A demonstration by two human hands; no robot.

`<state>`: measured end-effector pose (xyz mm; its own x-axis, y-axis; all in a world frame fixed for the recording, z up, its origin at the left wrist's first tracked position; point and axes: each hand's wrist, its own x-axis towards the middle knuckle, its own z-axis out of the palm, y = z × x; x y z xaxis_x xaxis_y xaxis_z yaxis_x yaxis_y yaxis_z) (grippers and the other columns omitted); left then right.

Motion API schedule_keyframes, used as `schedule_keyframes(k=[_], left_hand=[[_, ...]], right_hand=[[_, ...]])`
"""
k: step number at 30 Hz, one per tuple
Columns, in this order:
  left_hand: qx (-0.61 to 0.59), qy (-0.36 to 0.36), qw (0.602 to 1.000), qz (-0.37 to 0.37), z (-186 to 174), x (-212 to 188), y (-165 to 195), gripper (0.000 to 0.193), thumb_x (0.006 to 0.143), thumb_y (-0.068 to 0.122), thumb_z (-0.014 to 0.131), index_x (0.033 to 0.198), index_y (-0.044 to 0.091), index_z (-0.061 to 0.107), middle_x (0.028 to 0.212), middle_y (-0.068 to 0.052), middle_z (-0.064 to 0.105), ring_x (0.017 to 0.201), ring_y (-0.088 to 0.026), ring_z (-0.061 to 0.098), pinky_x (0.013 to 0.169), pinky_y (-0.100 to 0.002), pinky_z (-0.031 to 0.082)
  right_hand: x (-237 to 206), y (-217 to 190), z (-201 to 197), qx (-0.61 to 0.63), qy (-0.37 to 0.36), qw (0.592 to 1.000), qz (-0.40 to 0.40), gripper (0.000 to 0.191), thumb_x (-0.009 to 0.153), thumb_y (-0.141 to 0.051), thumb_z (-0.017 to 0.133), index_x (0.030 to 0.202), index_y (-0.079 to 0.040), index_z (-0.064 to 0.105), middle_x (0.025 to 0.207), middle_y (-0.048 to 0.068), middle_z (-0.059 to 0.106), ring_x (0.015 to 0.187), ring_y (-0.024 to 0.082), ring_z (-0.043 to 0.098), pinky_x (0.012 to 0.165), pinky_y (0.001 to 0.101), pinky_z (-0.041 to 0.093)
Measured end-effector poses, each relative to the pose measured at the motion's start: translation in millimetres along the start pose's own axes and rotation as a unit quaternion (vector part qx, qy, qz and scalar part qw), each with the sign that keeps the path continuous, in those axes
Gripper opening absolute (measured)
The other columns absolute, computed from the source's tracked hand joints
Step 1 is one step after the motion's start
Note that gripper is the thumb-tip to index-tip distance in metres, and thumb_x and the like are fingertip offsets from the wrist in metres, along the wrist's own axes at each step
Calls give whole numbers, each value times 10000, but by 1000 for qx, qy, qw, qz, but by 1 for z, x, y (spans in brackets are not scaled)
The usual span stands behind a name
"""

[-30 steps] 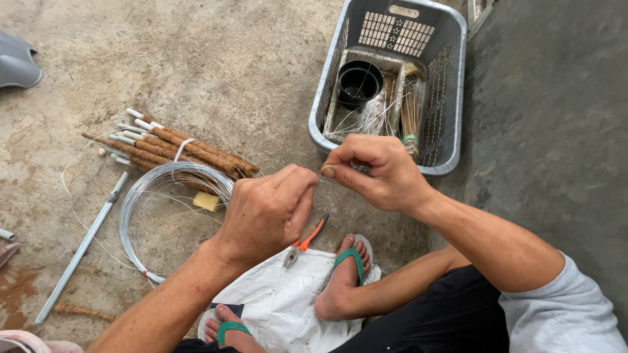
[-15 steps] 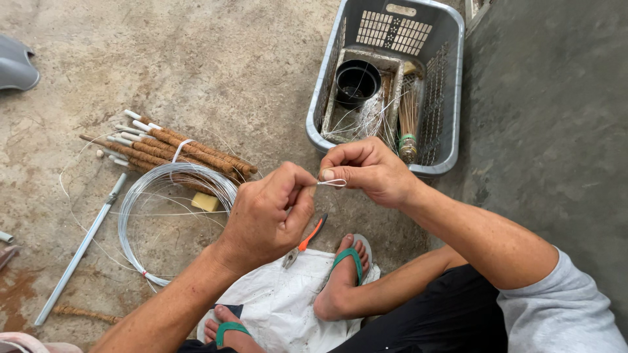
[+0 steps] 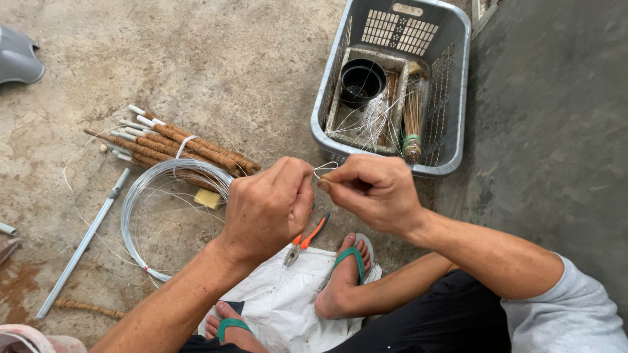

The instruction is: The person sits on the floor and wraps thin wire around the base of a broom handle to secure the bristles. They use pliers to cut and twist the wire, then place the finished broom into a nearby basket.

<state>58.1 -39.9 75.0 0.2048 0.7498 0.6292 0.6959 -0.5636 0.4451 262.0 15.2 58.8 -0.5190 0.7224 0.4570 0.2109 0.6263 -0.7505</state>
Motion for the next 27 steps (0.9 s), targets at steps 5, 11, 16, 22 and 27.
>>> schedule_keyframes(k=[5, 11, 16, 22, 27], left_hand=[[3, -44, 999, 16, -4, 0, -2, 103, 909, 55, 687, 960, 53, 598, 786, -78, 620, 637, -251, 662, 547, -388, 493], [-33, -75, 994, 68, -10, 0, -6, 132, 886, 54, 682, 971, 48, 582, 812, -81, 607, 679, -266, 667, 576, -389, 504], [-63, -91, 991, 77, -9, -2, -4, 143, 895, 49, 691, 986, 46, 581, 798, -79, 603, 659, -267, 659, 569, -394, 505], [-145, -71, 987, 1, -2, -3, 0, 118, 933, 33, 679, 1001, 47, 583, 803, -85, 640, 643, -246, 677, 554, -369, 511], [-193, -28, 975, -106, 4, -4, 5, 96, 972, 48, 667, 1008, 32, 580, 742, -76, 637, 593, -166, 667, 539, -324, 509]], right_hand=[[12, -6, -14, -47, -26, 997, -47, 71, 900, -44, 783, 935, -19, 726, 756, 9, 630, 626, 52, 551, 534, 243, 427], [20, 1, -23, 98, -118, 981, 120, 95, 924, -107, 772, 931, -15, 753, 749, -34, 623, 651, 28, 528, 538, 228, 418], [23, 22, -29, 238, -189, 931, 203, 133, 930, -127, 764, 945, 5, 766, 787, -36, 679, 713, 28, 550, 601, 219, 442], [15, 47, -22, 381, -185, 873, 243, 127, 947, -110, 746, 971, 15, 757, 785, -22, 648, 653, 31, 468, 546, 216, 348], [2, 47, -2, 473, -95, 837, 259, 104, 959, -105, 709, 987, -6, 728, 768, -28, 622, 600, 44, 443, 508, 221, 318]])
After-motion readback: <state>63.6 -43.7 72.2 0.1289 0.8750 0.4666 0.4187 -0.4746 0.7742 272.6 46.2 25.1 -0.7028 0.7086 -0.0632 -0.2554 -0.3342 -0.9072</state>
